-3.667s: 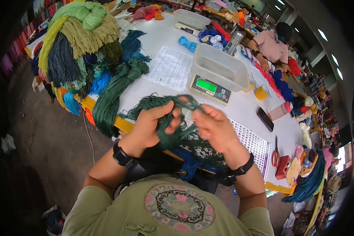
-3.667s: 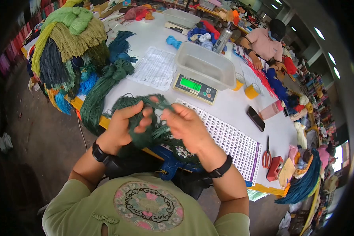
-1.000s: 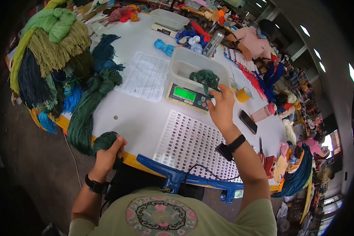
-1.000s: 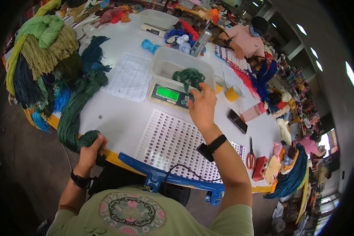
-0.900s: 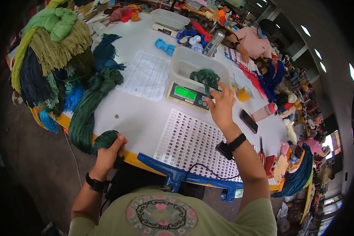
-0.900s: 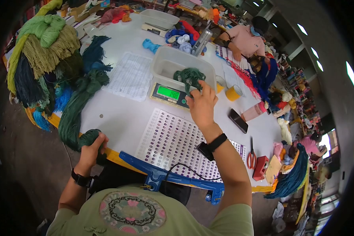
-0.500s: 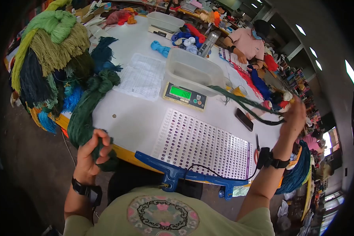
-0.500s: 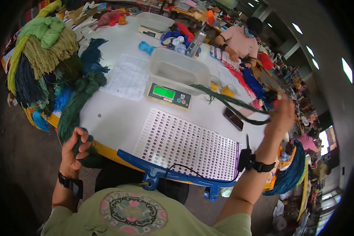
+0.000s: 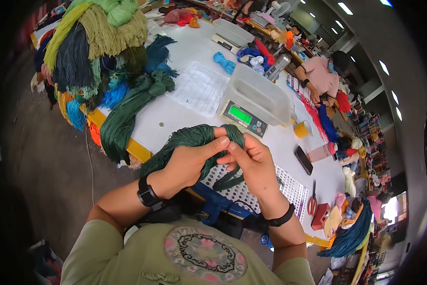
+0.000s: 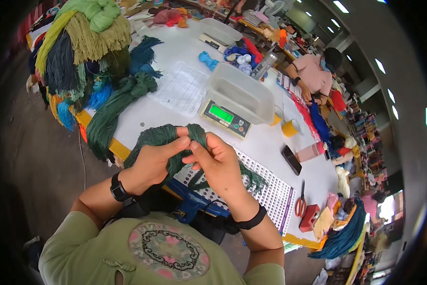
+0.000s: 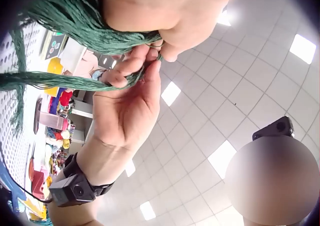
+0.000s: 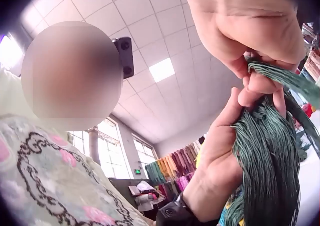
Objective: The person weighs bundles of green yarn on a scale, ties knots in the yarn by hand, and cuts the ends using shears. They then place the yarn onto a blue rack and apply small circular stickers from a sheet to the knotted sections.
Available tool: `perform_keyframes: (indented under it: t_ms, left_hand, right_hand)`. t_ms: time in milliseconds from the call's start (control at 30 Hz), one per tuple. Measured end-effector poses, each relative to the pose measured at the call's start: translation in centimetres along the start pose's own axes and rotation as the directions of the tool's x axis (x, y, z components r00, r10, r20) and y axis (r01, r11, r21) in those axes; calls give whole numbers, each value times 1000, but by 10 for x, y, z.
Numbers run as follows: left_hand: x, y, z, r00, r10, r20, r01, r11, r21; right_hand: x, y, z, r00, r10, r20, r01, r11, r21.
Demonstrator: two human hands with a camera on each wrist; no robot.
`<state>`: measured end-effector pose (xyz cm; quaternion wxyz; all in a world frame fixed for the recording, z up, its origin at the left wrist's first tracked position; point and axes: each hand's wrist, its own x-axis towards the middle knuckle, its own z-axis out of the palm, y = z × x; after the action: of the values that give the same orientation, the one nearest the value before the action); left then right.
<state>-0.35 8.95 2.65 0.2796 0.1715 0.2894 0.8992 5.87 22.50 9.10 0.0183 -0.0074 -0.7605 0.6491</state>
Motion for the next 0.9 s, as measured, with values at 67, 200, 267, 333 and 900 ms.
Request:
perform_keyframes:
  t_ms: [67,200,267,333,900]
  left_hand:
    - [0,-1,-3,1000,12,22,-12,1000,9]
    - [2,-2,2,997,-14,-73,12,1000,-23]
    - [1,-1,4,998,-12,-58,10,999,-32]
    - [-2,1,7,999,-36,-22,36,999,-21]
    - [4,-9,3,993,-63,-98,69,996,53]
  right_hand:
    - [0,7,2,999,2,-44,-3,1000,-14]
    - [-2,11,-1,996,-2,-86,9,996,83]
    - [-2,15,-5,995,17,-94,-9,996,88]
    - [-3,13,-3,995,11,-99,-4,997,72]
    - [0,22,-7,991,16,-134,-9,998,56]
